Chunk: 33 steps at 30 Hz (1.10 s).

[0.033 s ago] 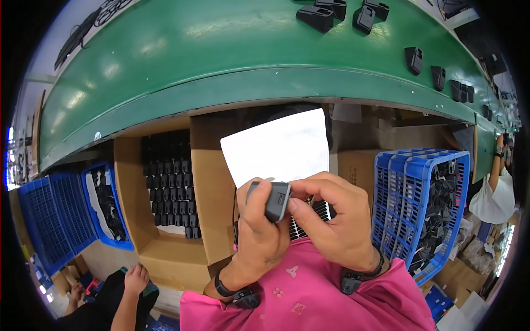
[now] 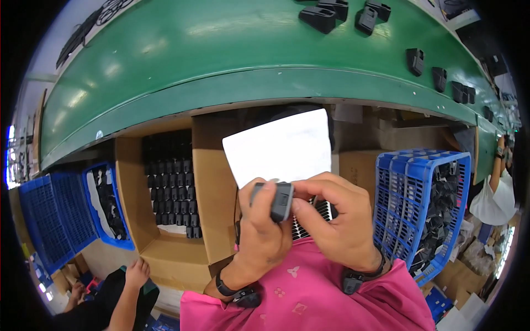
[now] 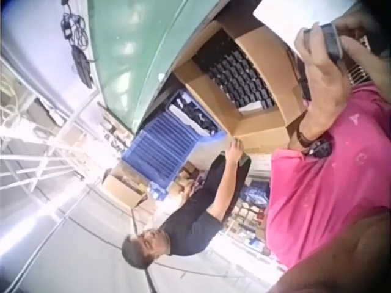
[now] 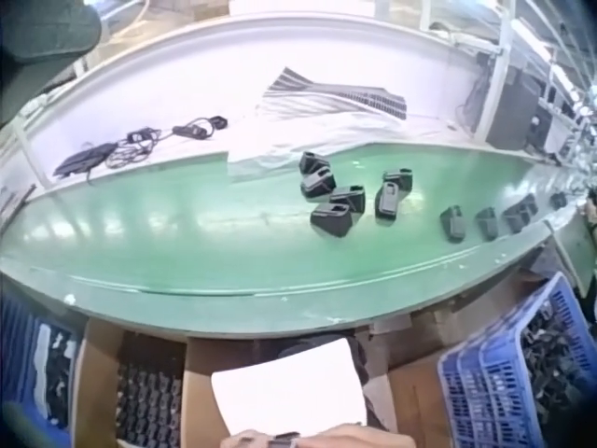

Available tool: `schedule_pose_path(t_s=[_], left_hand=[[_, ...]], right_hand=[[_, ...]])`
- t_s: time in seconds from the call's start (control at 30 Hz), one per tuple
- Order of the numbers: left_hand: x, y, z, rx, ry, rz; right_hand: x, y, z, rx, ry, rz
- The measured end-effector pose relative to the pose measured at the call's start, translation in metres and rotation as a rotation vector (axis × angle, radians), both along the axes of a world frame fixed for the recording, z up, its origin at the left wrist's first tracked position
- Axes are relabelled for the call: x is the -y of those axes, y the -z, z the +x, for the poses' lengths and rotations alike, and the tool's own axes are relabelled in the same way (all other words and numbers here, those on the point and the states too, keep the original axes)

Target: The person peels black stickers from a sheet and applies them to white devices before placing the devices into a cardboard box. They then cover the items in the box with a newspaper and pick up more devices from a conveyor belt to repeat the process.

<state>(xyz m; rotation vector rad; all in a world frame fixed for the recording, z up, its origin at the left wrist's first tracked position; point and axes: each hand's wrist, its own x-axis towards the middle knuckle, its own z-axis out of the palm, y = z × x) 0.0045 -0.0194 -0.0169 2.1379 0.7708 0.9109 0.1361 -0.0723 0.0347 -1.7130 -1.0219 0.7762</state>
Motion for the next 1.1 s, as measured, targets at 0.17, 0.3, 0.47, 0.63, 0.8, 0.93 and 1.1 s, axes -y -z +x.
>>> schedule_pose_path(t_s=[0.17, 0.3, 0.47, 0.63, 0.8, 0.93, 1.1], left_hand=[[0.008, 0.014, -0.004, -0.042, 0.105, -0.02], [0.009, 0.02, -0.004, -0.007, 0.155, -0.02], [0.006, 0.022, -0.007, 0.022, 0.15, 0.002], [0.007, 0.019, -0.008, 0.173, 0.145, -0.153], [0.009, 0.022, -0.003, 0.22, 0.143, -0.155], [0.01, 0.02, -0.001, 0.221, 0.133, -0.135], [0.009, 0.034, 0.002, 0.283, 0.087, -0.08]], right_hand=[[0.011, 0.001, 0.002, -0.156, 0.081, -0.094], [0.015, 0.004, 0.005, -0.403, 0.16, -0.189], [0.011, 0.024, 0.007, -0.826, 0.128, -0.088], [0.005, 0.022, -0.008, -0.928, 0.078, 0.087], [0.011, 0.024, -0.011, -0.451, -0.019, 0.161], [0.011, 0.012, -0.016, -0.499, 0.162, 0.147], [0.01, 0.009, -0.012, -0.211, 0.039, 0.117]])
